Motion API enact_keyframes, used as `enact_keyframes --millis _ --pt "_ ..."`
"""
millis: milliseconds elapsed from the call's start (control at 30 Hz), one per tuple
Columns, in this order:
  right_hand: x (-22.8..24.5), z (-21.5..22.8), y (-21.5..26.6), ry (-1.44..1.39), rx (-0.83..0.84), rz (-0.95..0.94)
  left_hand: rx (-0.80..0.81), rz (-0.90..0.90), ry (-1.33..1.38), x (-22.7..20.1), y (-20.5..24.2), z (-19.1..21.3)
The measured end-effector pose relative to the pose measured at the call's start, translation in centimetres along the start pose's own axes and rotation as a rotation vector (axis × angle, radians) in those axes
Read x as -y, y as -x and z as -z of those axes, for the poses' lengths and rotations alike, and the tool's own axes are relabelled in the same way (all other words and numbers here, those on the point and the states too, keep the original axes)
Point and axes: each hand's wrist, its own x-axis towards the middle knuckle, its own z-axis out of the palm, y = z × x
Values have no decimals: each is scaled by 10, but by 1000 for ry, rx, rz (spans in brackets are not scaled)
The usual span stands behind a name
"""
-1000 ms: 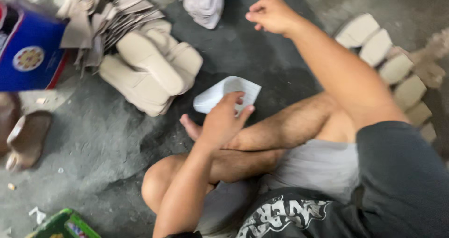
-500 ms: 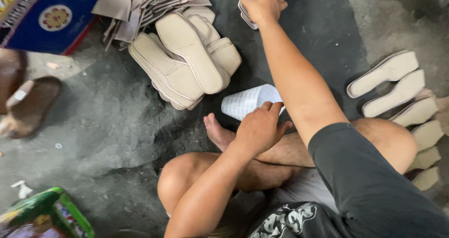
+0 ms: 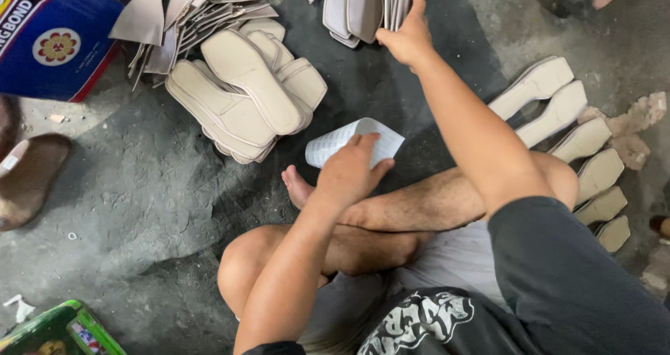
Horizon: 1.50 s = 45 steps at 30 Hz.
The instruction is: The person sits on the floor and repeatedly picks up beige shoe insoles or soles from a pile, aligns them, and stacks them into a neat pile. The person also briefly handles a small piece of paper.
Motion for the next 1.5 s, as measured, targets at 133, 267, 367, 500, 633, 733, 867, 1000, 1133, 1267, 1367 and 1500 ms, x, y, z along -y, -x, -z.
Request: enact_keyframes --millis 133,267,367,500,633,733,867,1000,1133,1267,1367,1500 --pt "17 39 82 -259 149 358 -180 75 442 5 -21 16" --pt "31 62 217 -527 480 471 -154 203 1452 21 -28 28" --pt "63 77 262 -520 611 504 -56 -2 1552 42 -23 35" --pt "70 93 270 -507 622 578 -2 36 1419 54 -9 36" --pt "49 70 257 -448 421 771 -152 79 1316 60 -9 39" --pt "38 45 254 -191 162 759 -413 189 1136 62 -11 32" --pt "29 29 253 -165 386 523 -403 50 1001 44 -4 19" --pt "23 16 239 -612 544 524 -350 -175 901 15 -8 44" --pt "19 -6 244 -1162 935 243 -233 -158 1210 20 10 63" --pt "23 -11 251 -1269 1044 -30 -301 -165 1057 52 18 65" --pt "31 0 251 -944 847 153 -318 -144 1042 69 15 69" --pt "35 19 253 -735 607 475 -392 -158 774 63 12 64"
